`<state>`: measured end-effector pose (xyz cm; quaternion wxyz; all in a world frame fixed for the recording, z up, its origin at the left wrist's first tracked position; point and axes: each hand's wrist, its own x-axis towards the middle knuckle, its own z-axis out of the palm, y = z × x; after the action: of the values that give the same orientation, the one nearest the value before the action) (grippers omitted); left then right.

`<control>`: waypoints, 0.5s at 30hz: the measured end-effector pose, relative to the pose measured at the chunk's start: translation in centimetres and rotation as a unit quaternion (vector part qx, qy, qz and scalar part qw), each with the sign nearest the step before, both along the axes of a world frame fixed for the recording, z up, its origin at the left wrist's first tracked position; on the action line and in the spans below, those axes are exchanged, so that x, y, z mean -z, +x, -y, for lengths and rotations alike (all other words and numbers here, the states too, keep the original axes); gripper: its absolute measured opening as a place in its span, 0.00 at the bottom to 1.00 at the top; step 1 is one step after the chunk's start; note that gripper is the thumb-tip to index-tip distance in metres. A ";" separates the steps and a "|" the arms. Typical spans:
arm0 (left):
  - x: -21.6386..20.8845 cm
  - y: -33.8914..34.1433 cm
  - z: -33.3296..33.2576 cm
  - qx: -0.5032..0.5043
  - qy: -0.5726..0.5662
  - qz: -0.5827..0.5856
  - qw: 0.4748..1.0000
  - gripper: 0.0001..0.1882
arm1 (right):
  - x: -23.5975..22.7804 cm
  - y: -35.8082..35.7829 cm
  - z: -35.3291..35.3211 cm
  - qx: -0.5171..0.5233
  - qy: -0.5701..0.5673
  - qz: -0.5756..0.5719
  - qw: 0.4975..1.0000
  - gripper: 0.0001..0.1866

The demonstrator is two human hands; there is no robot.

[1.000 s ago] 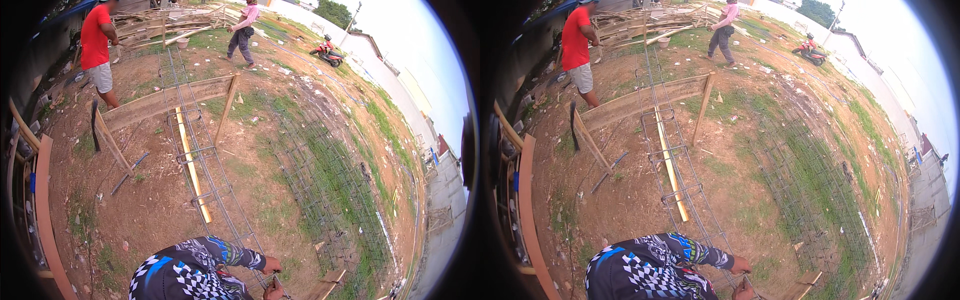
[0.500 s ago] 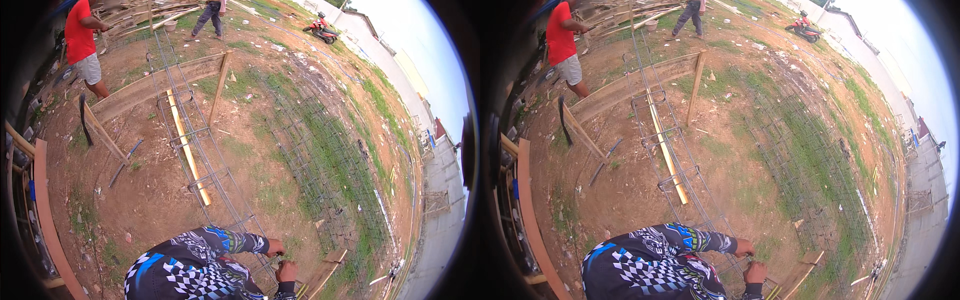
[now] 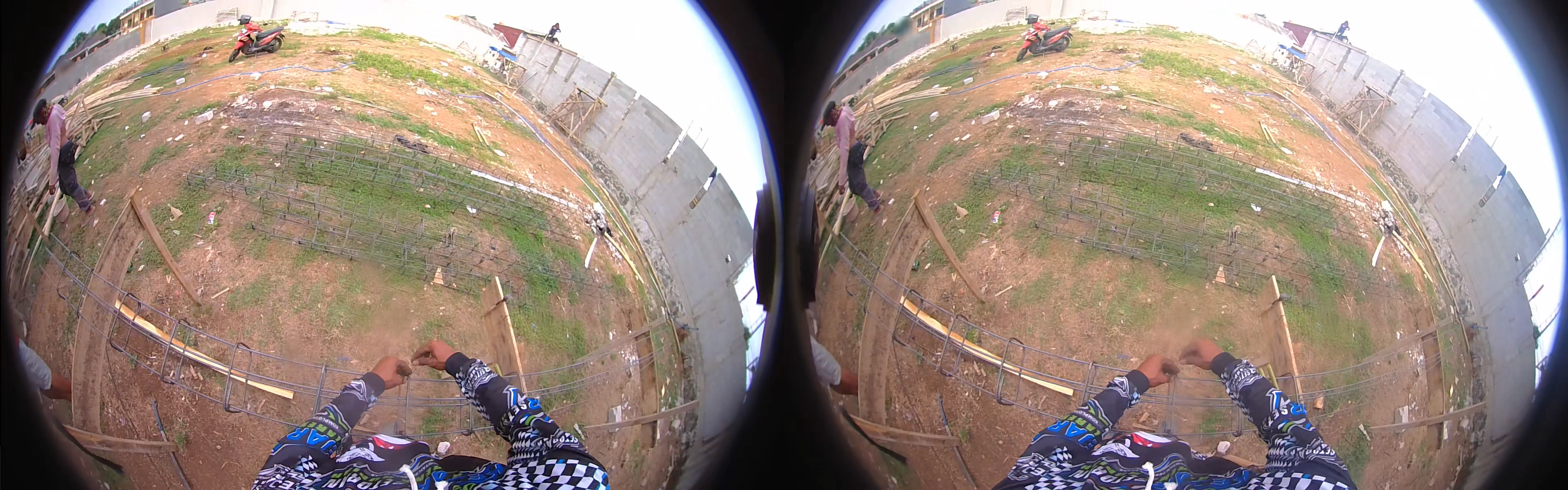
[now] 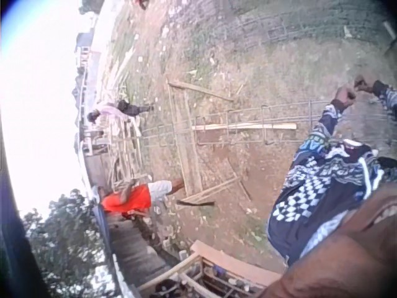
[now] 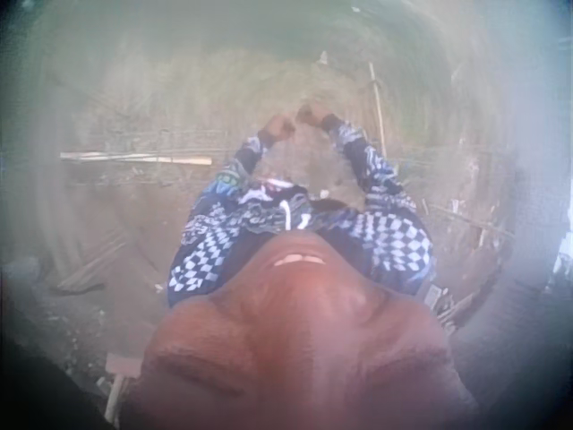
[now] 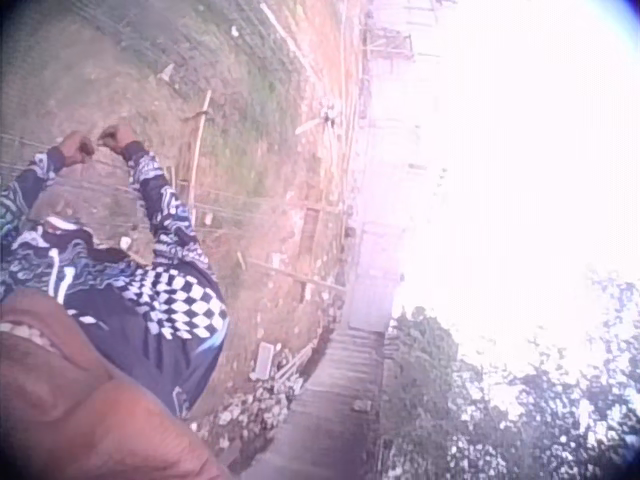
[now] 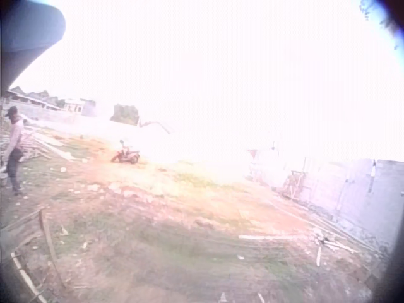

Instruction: The person uses pliers to twist wire ties around the intersections of a metal rebar grid, securing the structure. They repeatedly pick up wire, wrap it around the bars, and twist it tight to fasten the cage.

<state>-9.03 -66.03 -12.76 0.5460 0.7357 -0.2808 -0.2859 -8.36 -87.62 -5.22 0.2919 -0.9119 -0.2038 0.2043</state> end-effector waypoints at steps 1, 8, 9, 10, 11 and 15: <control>-0.3 -0.1 0.0 0.004 0.007 -0.004 1.000 0.17 | 0.7 -0.9 0.4 0.032 0.002 0.007 0.999 0.11; -0.1 -0.5 -0.9 0.007 0.016 0.013 1.000 0.17 | 0.5 -7.8 -1.9 0.087 -0.103 0.136 0.981 0.09; 0.1 -0.3 -1.1 0.000 0.014 -0.002 1.000 0.17 | -0.2 -8.4 -3.2 0.111 -0.118 0.127 0.979 0.09; -0.1 -0.4 -0.9 -0.001 0.011 -0.018 1.000 0.17 | -0.6 -9.1 -3.9 0.140 -0.134 0.116 0.974 0.09; -1.1 -0.5 -0.9 0.008 0.015 -0.020 1.000 0.16 | -0.5 -9.5 -4.3 0.135 -0.136 0.151 0.970 0.09; -0.8 -0.4 -0.9 -0.003 0.025 0.007 1.000 0.15 | -1.0 -9.1 -5.3 0.048 -0.191 0.198 0.960 0.09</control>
<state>-9.39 -65.09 -11.92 0.5267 0.7518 -0.2752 -0.2858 -17.50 -82.29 -4.24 0.0760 -0.9816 -0.1703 0.0406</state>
